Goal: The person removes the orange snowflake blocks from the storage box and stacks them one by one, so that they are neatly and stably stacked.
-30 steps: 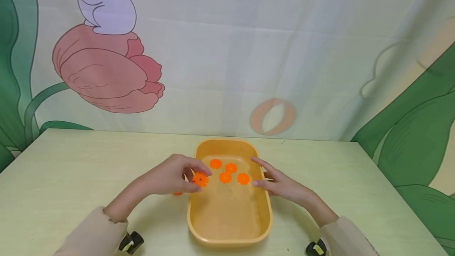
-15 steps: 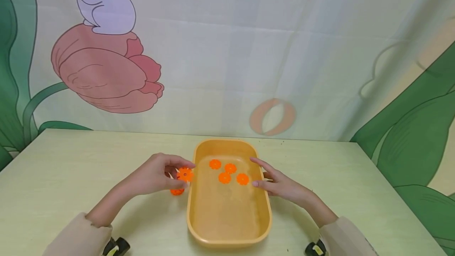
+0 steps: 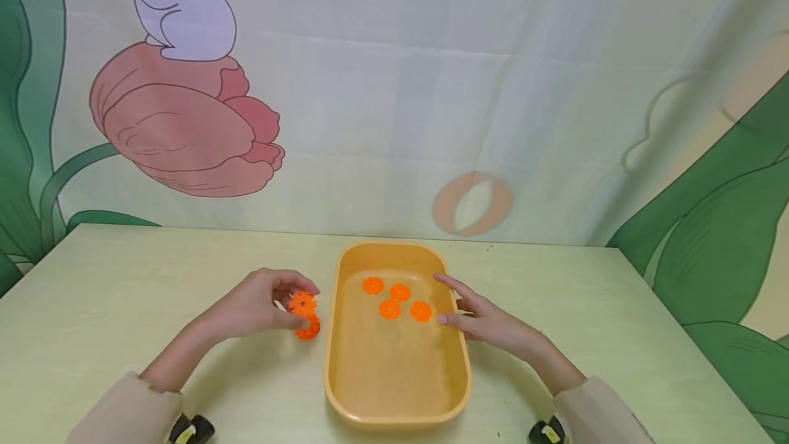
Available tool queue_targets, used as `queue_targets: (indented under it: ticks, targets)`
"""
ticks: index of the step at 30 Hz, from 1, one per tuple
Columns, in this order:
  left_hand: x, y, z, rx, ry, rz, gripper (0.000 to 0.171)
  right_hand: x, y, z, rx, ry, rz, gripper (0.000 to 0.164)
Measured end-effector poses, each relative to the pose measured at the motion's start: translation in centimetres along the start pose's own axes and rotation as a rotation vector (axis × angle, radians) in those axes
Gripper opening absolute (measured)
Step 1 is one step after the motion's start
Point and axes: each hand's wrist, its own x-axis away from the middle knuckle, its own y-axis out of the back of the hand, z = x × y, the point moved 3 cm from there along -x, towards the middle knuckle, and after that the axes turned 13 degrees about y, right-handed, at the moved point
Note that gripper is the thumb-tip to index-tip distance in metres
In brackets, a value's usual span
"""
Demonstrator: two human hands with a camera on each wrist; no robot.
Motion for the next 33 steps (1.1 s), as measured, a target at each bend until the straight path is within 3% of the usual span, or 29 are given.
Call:
queue_targets:
  ticks: [7, 13, 18, 28, 33]
  targets:
    - [-1.2, -0.3, 1.3, -0.064, 0.049, 0.021, 0.035, 0.1, 0.0, 0.1, 0.004, -0.009, -0.004, 0.073]
    - [-2.1, -0.8, 1.9, -0.104, 0.042, 0.064, 0.031, 0.0, 0.0, 0.1, -0.006, 0.002, 0.004, 0.072]
    - [-2.6, -1.2, 1.8, -0.129, 0.025, 0.095, 0.031, 0.0, 0.0, 0.0, -0.01, 0.002, 0.005, 0.072]
    - [-3.3, -1.9, 1.9, -0.131, 0.078, 0.149, 0.029, 0.1, 0.0, 0.2, 0.011, -0.009, -0.001, 0.072]
    - [-3.2, -2.2, 1.8, -0.125, 0.067, 0.173, 0.03, 0.1, 0.0, 0.2, 0.003, -0.013, -0.004, 0.071]
